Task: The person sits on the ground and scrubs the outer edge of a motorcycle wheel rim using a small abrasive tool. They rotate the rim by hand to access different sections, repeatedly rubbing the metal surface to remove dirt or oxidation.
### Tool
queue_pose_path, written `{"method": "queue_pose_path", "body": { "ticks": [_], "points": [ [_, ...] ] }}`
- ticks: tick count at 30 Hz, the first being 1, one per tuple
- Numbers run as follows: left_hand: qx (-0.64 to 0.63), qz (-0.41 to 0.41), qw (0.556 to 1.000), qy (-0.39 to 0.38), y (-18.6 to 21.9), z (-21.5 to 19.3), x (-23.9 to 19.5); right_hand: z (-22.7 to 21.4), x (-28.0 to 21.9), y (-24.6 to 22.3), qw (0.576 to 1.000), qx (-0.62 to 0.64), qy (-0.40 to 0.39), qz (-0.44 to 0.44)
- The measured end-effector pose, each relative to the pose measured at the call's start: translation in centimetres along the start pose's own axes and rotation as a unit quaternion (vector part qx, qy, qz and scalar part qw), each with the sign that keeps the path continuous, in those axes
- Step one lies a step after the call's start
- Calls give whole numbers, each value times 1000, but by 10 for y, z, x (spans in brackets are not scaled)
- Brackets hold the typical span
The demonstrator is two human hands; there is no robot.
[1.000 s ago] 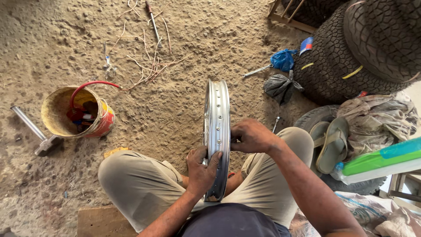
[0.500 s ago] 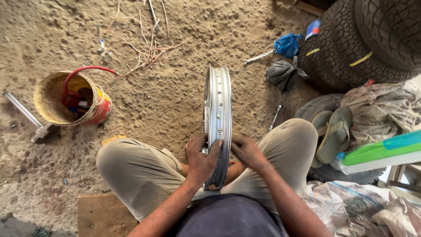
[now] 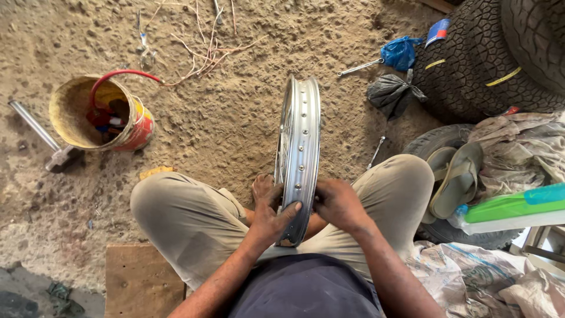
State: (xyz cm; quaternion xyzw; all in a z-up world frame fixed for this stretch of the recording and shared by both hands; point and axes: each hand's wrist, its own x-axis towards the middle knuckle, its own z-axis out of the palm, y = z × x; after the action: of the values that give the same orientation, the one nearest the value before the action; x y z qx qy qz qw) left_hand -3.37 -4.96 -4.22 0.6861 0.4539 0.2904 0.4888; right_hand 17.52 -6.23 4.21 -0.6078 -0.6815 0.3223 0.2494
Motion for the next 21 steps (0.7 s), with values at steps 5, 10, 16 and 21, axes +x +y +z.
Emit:
{"method": "queue_pose_path", "body": {
  "ticks": [5,10,16,21],
  "points": [
    [-194,-97,976,-29,0,1,-1,-19,-2,3,998,-62,7,22],
    [-2,30,999,34,8,0,4,-34,4,1,998,-23,28,45],
    [-201,-92,975,-15,20,-3,3,-35,10,-13,998,7,-26,61],
    [-277,-107,955,-13,22,2,1,-54,6,-20,992,109,39,58]
  ]
}}
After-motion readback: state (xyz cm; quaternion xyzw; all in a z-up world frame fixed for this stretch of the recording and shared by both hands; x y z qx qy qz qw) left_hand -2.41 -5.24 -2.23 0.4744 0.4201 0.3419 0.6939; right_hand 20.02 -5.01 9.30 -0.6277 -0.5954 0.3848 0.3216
